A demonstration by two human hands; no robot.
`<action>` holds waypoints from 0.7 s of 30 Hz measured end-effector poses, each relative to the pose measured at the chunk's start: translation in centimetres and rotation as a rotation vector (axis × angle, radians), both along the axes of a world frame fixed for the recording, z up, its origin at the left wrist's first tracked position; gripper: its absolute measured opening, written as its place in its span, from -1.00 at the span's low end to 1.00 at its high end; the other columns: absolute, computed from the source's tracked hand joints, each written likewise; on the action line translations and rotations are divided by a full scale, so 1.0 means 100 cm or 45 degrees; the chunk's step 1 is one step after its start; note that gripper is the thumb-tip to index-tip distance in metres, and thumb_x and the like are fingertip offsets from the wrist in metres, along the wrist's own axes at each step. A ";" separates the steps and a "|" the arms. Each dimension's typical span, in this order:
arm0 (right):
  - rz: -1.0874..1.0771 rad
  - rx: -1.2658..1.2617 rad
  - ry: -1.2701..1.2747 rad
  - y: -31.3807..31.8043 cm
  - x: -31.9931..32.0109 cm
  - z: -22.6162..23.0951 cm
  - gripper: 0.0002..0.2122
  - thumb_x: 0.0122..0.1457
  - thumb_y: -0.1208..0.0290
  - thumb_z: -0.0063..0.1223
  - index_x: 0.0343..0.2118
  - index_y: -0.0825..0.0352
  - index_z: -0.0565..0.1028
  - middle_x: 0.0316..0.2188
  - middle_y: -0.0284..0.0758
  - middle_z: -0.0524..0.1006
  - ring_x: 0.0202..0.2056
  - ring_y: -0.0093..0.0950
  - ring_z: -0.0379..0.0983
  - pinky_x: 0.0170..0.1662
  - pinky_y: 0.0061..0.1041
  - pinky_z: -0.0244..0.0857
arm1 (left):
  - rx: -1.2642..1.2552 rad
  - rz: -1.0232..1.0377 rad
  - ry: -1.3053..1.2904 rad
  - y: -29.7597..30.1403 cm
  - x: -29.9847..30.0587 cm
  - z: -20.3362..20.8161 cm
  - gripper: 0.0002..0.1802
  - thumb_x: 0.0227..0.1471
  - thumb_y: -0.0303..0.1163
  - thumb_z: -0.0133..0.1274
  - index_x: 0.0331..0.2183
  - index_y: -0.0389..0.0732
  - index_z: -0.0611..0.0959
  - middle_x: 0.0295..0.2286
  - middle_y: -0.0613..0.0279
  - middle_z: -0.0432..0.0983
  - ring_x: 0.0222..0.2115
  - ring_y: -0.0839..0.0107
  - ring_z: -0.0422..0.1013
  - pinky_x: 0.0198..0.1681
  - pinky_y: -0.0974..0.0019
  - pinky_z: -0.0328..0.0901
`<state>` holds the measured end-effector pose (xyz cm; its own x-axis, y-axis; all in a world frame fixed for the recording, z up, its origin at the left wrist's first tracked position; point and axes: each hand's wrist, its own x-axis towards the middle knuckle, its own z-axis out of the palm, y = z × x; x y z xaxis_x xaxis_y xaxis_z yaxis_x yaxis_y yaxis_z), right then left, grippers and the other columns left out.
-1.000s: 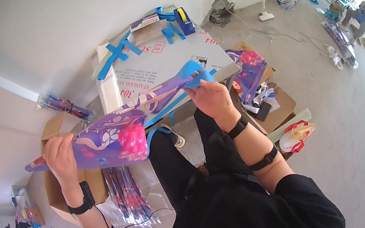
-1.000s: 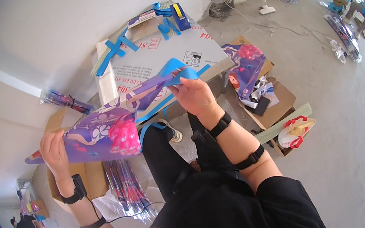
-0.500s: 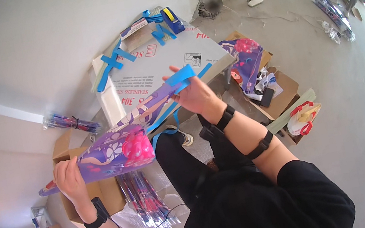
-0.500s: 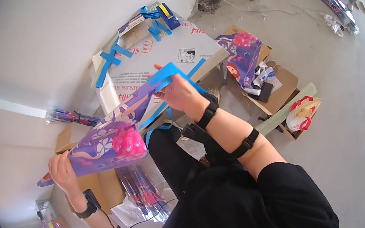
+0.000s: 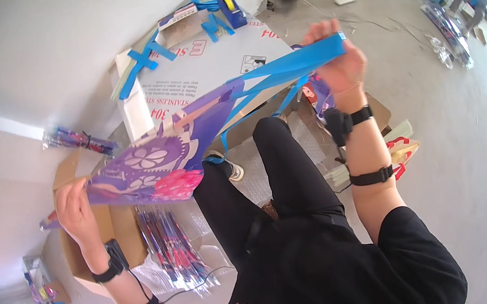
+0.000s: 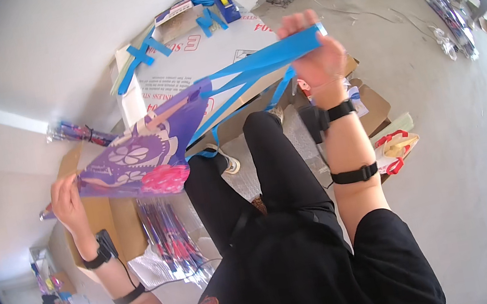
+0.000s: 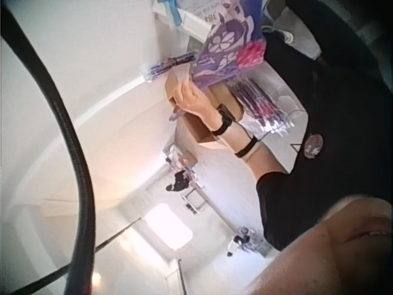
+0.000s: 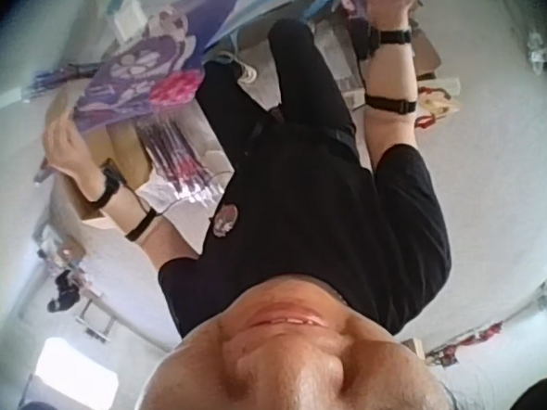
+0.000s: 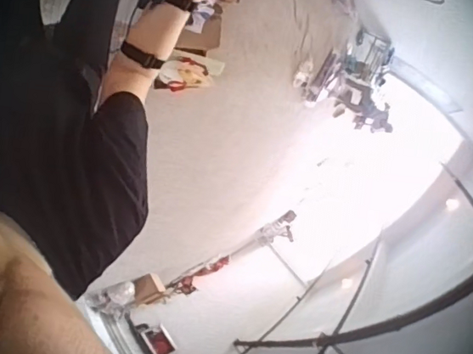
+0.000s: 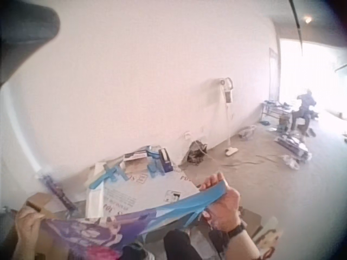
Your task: The person picks up a blue ribbon and tapes it to the bottom of a purple kite. They then tape more blue ribbons to the sides of the kite, fold the kite over the ribbons, and press down on the edges by hand.
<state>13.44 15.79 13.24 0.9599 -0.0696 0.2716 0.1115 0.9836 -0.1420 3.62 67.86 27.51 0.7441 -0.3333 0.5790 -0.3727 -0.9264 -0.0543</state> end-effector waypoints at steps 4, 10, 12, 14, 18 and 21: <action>-0.094 0.064 0.002 -0.065 -0.003 -0.014 -0.61 -0.05 0.55 0.07 -0.08 0.40 0.40 -0.16 -0.21 0.48 0.01 -0.27 0.31 0.21 -0.18 0.03 | -0.156 0.006 0.047 -0.004 0.018 -0.007 -0.83 -0.11 -0.69 0.07 -0.37 -0.30 0.60 -0.45 0.12 0.46 -0.41 0.23 0.42 -0.34 0.30 0.31; -0.272 0.054 0.092 -0.111 -0.015 -0.040 -0.65 0.01 0.67 -0.04 -0.07 0.43 0.40 -0.18 -0.16 0.51 -0.01 -0.26 0.35 0.21 -0.20 0.05 | -0.320 -0.012 0.223 0.007 0.086 -0.027 -0.90 -0.07 -0.62 0.06 -0.39 -0.32 0.59 -0.46 0.13 0.47 -0.44 0.25 0.43 -0.36 0.34 0.30; -0.298 0.042 0.200 -0.126 -0.010 -0.054 -0.65 0.03 0.68 -0.09 -0.06 0.47 0.38 -0.11 -0.15 0.46 0.02 -0.28 0.33 0.21 -0.21 0.06 | -0.259 -0.048 0.347 0.000 0.130 -0.031 -0.89 -0.04 -0.51 0.06 -0.39 -0.33 0.60 -0.46 0.11 0.48 -0.44 0.23 0.44 -0.36 0.32 0.30; -0.303 0.019 0.229 -0.134 -0.003 -0.077 -0.68 0.07 0.66 -0.10 -0.05 0.46 0.37 -0.08 -0.13 0.45 0.04 -0.27 0.32 0.21 -0.21 0.07 | -0.219 -0.059 0.483 -0.008 0.177 -0.049 -0.83 -0.04 -0.42 0.08 -0.37 -0.32 0.61 -0.46 0.07 0.50 -0.42 0.19 0.45 -0.34 0.29 0.31; -0.466 -0.068 0.554 -0.120 0.029 -0.076 -0.69 0.15 0.55 -0.13 -0.02 0.42 0.37 -0.13 -0.16 0.49 0.05 -0.22 0.30 0.21 -0.18 0.06 | -0.195 -0.013 0.545 -0.010 0.292 -0.053 -0.77 -0.01 -0.31 0.03 -0.35 -0.24 0.63 -0.44 0.00 0.54 -0.37 0.11 0.47 -0.28 0.21 0.32; -0.467 -0.138 0.578 -0.109 0.050 -0.047 -0.68 0.19 0.51 -0.14 0.02 0.43 0.34 -0.10 -0.15 0.47 0.09 -0.21 0.26 0.25 -0.18 0.01 | 0.055 0.054 0.121 -0.012 0.373 0.028 -0.65 0.13 -0.16 -0.10 -0.29 -0.21 0.64 -0.35 -0.03 0.56 -0.27 0.08 0.48 -0.19 0.20 0.33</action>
<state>18.42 4.90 8.56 0.9001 -0.4136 -0.1367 0.3461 0.8696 -0.3522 40.90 66.66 30.35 0.8088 -0.3234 0.4911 -0.3384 -0.9390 -0.0610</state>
